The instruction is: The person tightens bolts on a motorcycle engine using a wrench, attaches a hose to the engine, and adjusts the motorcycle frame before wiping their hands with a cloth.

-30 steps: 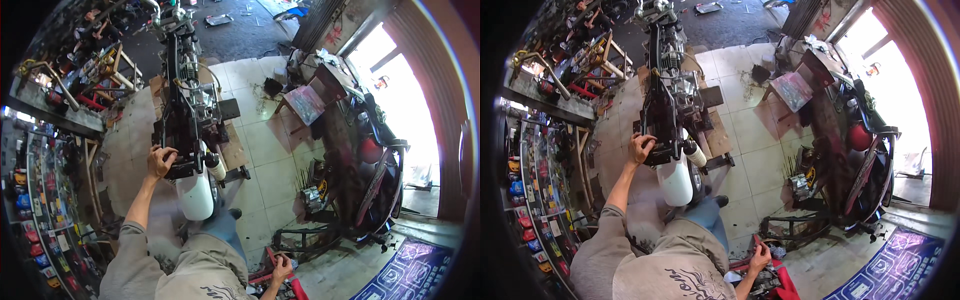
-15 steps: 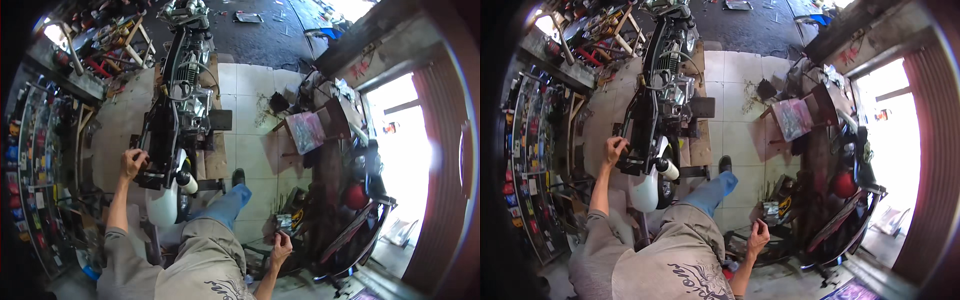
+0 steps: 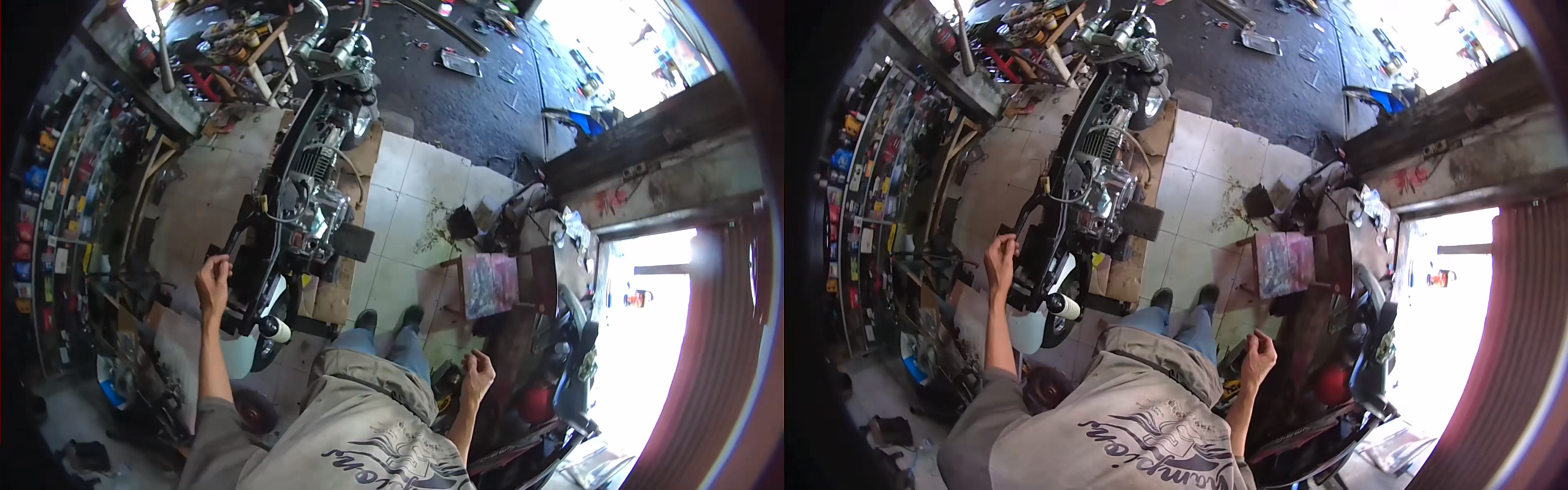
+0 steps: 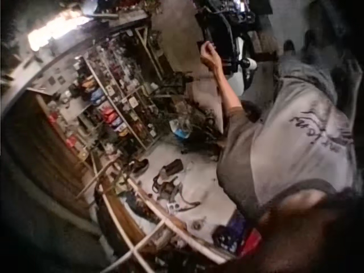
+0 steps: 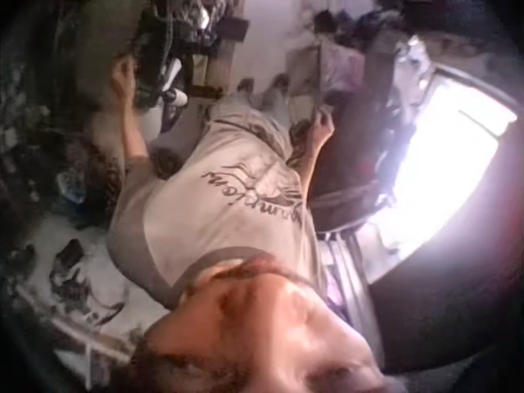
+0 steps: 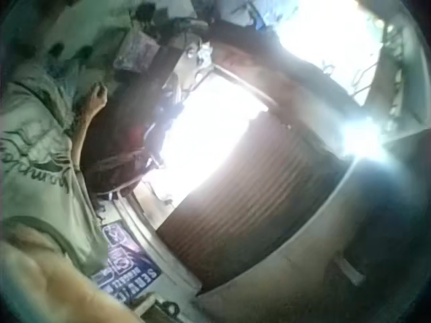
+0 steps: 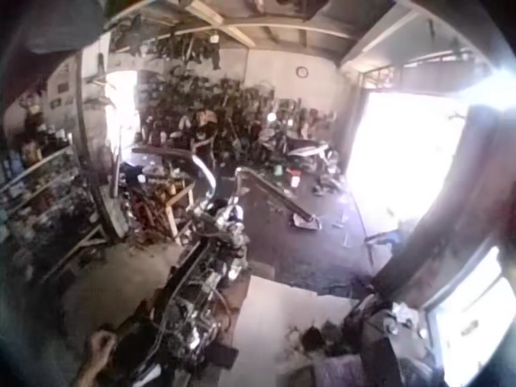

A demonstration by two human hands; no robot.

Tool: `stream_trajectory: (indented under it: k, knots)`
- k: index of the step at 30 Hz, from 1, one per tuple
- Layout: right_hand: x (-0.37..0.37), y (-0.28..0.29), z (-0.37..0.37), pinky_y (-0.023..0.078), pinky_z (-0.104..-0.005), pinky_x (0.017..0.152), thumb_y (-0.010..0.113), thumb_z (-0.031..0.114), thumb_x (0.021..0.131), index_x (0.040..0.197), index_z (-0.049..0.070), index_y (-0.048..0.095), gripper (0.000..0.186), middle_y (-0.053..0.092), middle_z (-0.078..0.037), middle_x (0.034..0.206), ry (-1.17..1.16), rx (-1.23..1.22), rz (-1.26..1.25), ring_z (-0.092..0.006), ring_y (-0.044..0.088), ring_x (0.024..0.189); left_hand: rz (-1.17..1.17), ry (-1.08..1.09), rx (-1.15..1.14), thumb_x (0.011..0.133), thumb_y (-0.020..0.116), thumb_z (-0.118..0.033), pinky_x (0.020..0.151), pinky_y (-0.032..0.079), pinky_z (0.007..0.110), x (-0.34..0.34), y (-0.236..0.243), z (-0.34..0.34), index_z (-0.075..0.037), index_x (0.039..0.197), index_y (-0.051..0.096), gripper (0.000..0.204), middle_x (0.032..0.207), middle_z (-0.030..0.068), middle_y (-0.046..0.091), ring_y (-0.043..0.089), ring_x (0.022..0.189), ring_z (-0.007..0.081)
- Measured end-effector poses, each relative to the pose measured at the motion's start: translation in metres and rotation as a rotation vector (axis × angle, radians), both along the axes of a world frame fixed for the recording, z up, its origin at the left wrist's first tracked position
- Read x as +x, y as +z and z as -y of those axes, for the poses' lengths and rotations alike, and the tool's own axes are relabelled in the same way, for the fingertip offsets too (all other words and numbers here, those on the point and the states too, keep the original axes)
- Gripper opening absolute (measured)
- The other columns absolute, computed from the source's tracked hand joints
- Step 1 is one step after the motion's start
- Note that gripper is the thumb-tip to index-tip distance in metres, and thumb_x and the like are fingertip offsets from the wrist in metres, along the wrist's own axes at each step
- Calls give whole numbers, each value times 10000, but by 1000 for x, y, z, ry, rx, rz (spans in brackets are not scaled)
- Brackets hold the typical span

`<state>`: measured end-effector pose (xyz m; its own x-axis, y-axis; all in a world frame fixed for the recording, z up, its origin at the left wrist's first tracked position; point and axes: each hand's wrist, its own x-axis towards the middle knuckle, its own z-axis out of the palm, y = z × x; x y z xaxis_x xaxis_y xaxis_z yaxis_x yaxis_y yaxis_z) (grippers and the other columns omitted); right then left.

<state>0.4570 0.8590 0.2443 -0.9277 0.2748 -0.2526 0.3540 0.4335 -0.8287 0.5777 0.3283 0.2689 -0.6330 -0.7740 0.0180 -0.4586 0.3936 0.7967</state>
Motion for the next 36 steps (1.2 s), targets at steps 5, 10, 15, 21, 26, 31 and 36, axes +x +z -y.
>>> stream_trajectory:
  k: [5,10,15,21,26,31,36]
  knots:
    - [-112,-16,46,481,-234,654,593,94,869,1002,-44,640,198,656,-65,797,337,-208,44,-104,597,699,-150,282,64,947,520,-136,643,461,223,-15,-4,-81,1,1018,614,181,818,44,619,565,698,93]
    - [-229,-44,109,485,-240,655,590,119,863,1037,-28,635,233,681,-88,837,647,-170,206,-127,625,743,-224,379,370,930,531,-124,650,468,225,-65,-33,-167,16,1001,617,179,777,35,606,569,682,101]
    - [-338,-60,165,486,-254,609,570,131,862,1010,-33,643,232,671,-89,774,1043,-160,123,-131,624,672,-149,573,385,919,556,-137,646,486,252,-129,-60,-230,4,986,629,172,795,63,642,613,702,120]
    - [-434,-69,214,491,-278,546,579,205,847,972,-39,641,281,657,-92,718,1317,-63,87,-131,634,635,-149,607,428,901,582,-128,687,513,298,-218,-70,-269,17,1013,623,188,826,90,658,638,723,163]
    - [-463,-78,254,508,-272,602,595,219,838,1002,-42,640,311,672,-114,761,1420,-137,116,-144,643,684,-207,509,473,891,597,-124,677,496,295,-253,-76,-263,10,1032,610,194,841,91,661,645,742,178]
    - [-460,-110,318,520,-276,611,562,154,859,1055,-48,622,288,674,-137,827,1466,-204,361,-167,647,695,-241,685,532,899,595,-124,673,470,264,-258,-93,-273,12,1052,614,206,791,38,623,590,735,109]
    - [-438,-147,398,521,-269,567,520,52,848,1046,-58,620,247,674,-144,836,1595,-82,625,-179,640,641,-352,968,492,903,590,-138,698,497,262,-291,-133,-297,-11,1086,613,224,881,67,654,617,779,127]
